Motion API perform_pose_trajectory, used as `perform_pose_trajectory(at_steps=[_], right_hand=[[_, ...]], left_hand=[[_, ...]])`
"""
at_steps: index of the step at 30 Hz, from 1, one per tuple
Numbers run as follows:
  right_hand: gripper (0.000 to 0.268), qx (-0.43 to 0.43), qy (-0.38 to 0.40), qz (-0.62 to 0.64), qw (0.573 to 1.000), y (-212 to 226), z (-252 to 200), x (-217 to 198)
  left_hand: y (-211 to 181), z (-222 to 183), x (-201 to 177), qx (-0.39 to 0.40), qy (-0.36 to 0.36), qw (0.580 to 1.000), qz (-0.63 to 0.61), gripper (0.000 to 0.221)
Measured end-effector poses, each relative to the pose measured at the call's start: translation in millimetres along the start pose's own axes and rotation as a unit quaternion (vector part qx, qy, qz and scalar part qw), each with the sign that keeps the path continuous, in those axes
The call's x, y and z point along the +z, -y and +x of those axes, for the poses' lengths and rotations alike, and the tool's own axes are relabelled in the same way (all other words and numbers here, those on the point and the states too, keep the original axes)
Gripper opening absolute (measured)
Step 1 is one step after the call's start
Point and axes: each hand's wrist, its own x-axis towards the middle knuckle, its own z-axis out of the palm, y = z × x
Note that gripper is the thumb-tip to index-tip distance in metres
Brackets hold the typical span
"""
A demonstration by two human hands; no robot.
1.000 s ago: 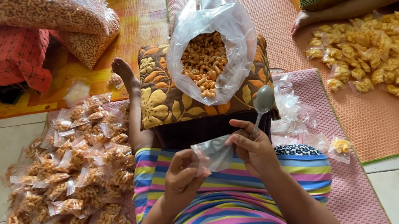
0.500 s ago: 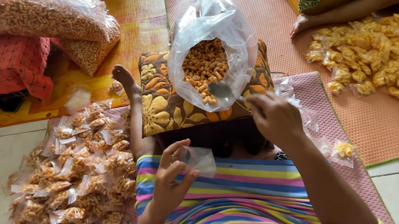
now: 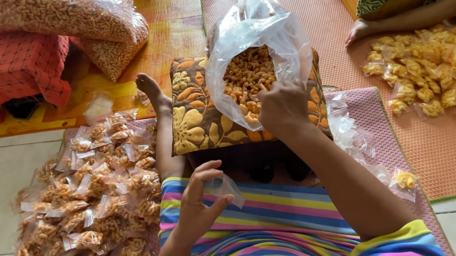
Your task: Portioning peanuts from a large bulk bag into small individual plastic bags using a spoon.
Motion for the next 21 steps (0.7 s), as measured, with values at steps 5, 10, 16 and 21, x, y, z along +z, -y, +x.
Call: perform_pose_trajectory(at_steps=[5,10,16,21], right_hand=[[0.012,0.02,-0.001,0.024,1.0,-7,-7,1],[0.012,0.052,-0.098,0.018,0.994,-19,-11,16],[0.012,0.088,-0.082,0.017,0.993,-25,-12,13],[0.016,0.104,-0.048,0.057,0.992,-44,-16,32]], left_hand=[[-13,16,-1,-0.056,0.03,0.984,-0.166,0.075],[1,31,13,-0.02,-0.004,0.986,-0.164,0.078],[-2,54,16,0.017,-0.038,0.991,-0.126,0.08],[2,64,19,0.005,-0.039,0.99,-0.135,0.083]])
